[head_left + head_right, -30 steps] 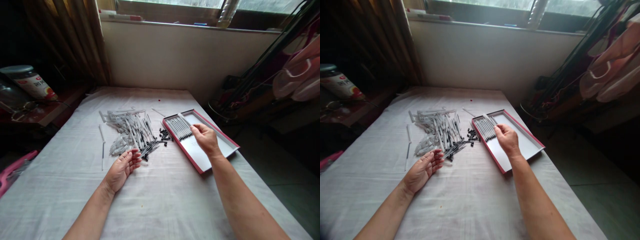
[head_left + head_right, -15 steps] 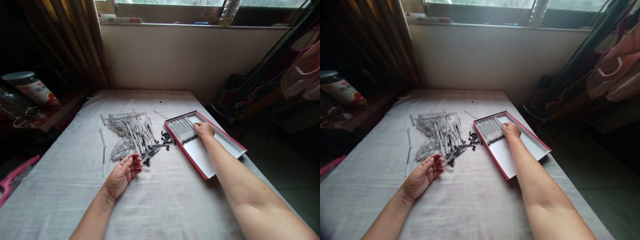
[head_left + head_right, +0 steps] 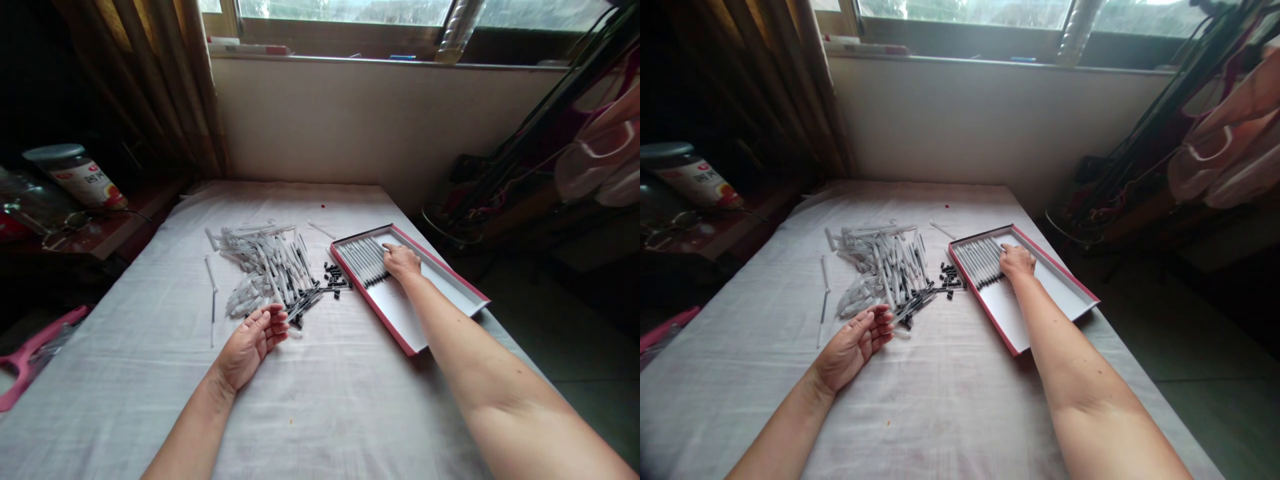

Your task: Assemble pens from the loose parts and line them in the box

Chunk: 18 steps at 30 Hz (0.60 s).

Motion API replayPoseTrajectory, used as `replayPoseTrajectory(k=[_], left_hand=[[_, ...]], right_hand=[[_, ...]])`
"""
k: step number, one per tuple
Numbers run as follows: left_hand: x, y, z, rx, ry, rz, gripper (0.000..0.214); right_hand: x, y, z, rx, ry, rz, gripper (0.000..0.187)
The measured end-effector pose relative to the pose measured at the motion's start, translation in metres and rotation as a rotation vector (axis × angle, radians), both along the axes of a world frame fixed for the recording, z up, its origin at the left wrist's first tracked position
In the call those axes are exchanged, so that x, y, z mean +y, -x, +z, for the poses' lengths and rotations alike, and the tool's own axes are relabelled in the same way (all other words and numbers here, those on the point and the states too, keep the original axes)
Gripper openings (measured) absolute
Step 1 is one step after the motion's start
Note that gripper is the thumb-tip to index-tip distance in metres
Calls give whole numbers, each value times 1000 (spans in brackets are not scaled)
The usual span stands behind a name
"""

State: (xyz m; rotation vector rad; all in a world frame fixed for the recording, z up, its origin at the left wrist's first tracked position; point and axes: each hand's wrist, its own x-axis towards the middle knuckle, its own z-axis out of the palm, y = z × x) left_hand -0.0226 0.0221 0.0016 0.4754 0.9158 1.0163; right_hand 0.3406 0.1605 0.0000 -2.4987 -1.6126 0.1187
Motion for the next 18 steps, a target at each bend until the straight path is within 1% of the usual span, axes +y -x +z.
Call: replayPoseTrajectory(k=[7,18], left_hand=[[0,0,-2,-1,-6,-4,15],[1,0,-3,-27,-22,-11,15]], right_hand=[[0,0,-1,6,33,13,44],[-1,4,-4,6,7,1,43]])
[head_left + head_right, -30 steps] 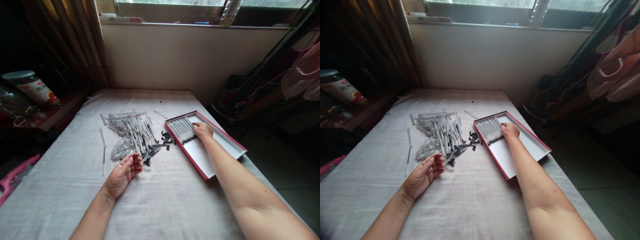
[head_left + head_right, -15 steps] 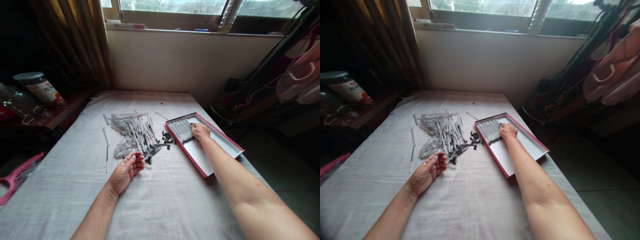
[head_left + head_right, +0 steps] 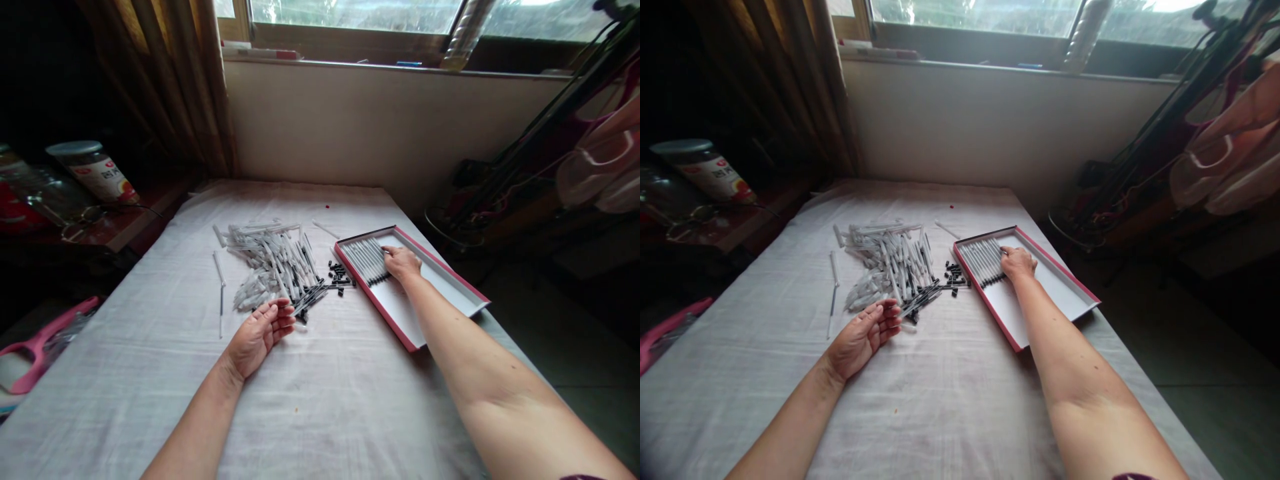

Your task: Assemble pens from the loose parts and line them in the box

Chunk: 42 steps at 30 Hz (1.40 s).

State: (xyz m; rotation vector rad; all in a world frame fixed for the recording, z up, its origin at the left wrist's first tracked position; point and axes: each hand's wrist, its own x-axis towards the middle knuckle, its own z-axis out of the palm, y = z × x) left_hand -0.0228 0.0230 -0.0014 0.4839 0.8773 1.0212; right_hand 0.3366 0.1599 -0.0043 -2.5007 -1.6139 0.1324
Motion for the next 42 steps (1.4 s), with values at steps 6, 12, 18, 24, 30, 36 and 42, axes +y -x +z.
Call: replayPoseTrajectory(k=[6,12,18,24,30,36,42], left_hand=[[-1,0,0,-6,13,1,15],[0,-2,2,-13,15,6,14],[0,-1,2,-19,11,3,14],[0,-1,0,-25,-4,5,13],[0,-1,2,-26,-17,-7,13],[-2,-4,1,25,-64,-18,20],[-12,-10,-2,573,-503,302,22]], right_hand=[[-1,0,1,-2,-15,4,44],[-11,26,23,-58,-163,62,43],[-31,108,47,-155,-293,561,33],[-40,162,36,-173,25,571,41],[-37,170,30,-113,68,463,33],[-51,160,37,9,-11,303,33],[-97,153,19,718,-415,363,23]])
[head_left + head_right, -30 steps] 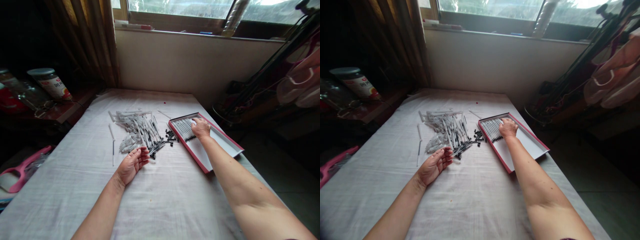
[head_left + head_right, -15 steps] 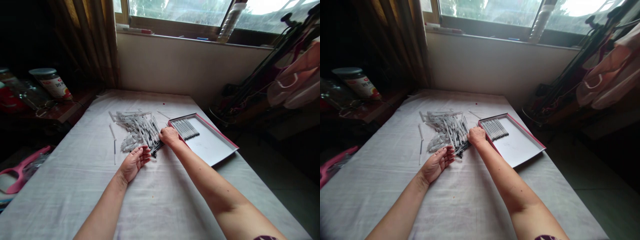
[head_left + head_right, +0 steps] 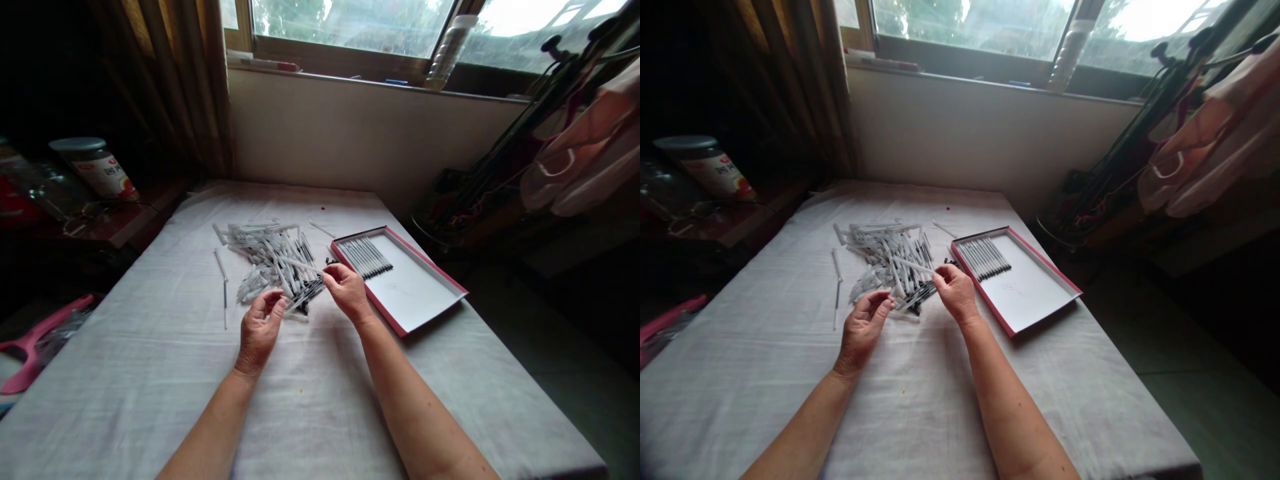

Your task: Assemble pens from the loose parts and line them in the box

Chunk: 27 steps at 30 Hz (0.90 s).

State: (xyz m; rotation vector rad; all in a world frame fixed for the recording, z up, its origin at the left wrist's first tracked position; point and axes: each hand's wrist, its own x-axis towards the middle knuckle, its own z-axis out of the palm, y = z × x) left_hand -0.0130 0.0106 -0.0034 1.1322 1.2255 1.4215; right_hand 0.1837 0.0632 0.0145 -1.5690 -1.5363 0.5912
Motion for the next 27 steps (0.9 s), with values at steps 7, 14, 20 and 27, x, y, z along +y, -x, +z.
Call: replayPoseTrajectory(k=[7,14,20,27], left_hand=[[-6,-1,10,439,-252,-42,27],[-4,-1,-2,287,5,-34,18],[2,0,-9,217,67,-11,21],[6,-1,-16,244,108,-24,24]], right_hand=[[-31,2,5,373,27,282,19],[3,-7,5,357,129,184,35],[36,1,9,-583,185,31,27],[49,23,22,-901,308,88,30]])
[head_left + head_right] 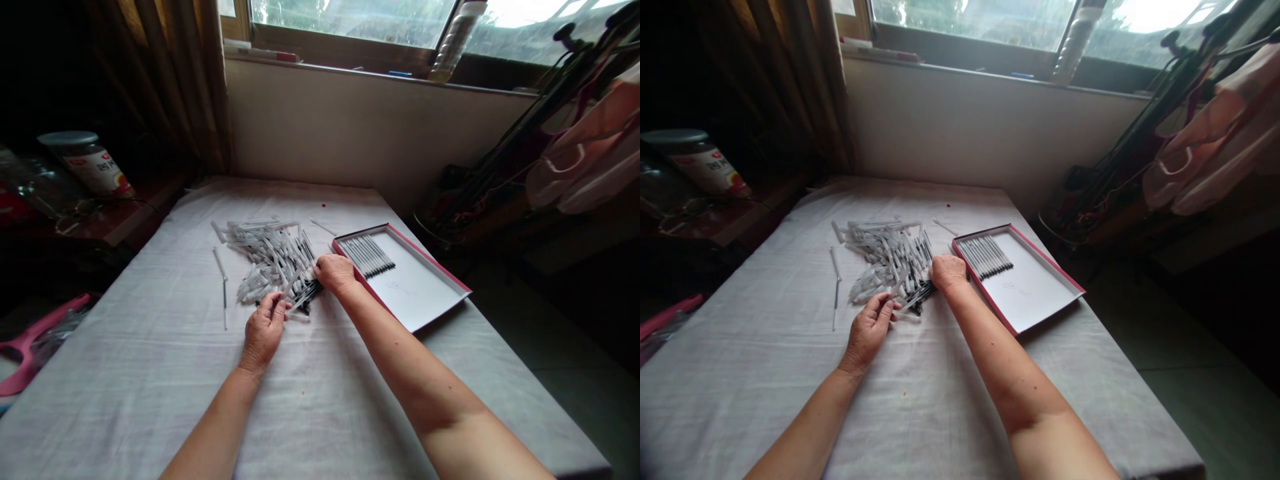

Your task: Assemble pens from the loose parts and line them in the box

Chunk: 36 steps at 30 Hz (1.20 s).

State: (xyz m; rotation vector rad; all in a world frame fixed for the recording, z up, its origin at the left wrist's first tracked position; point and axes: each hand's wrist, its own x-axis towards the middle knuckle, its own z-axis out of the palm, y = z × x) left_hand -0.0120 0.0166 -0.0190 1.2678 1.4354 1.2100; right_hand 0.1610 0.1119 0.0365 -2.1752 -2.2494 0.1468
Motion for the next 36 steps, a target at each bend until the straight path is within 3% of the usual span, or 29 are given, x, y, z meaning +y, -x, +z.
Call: replayPoseTrajectory(k=[16,22,24,29,36], left_hand=[[1,1,-6,6,-8,-12,23],[1,1,-8,51,-45,-9,23],[0,0,-6,71,-63,2,21],[0,4,-2,187,-172,53,19],[15,30,-8,367,-339,100,27]], right_hand=[[11,8,2,17,72,-65,31],[-2,-10,3,70,-9,-119,30],[-12,-21,-2,181,-78,-153,28],[-40,-38,-25,838,-302,-234,25],[-64,-45,-43,1317,-374,-283,26]])
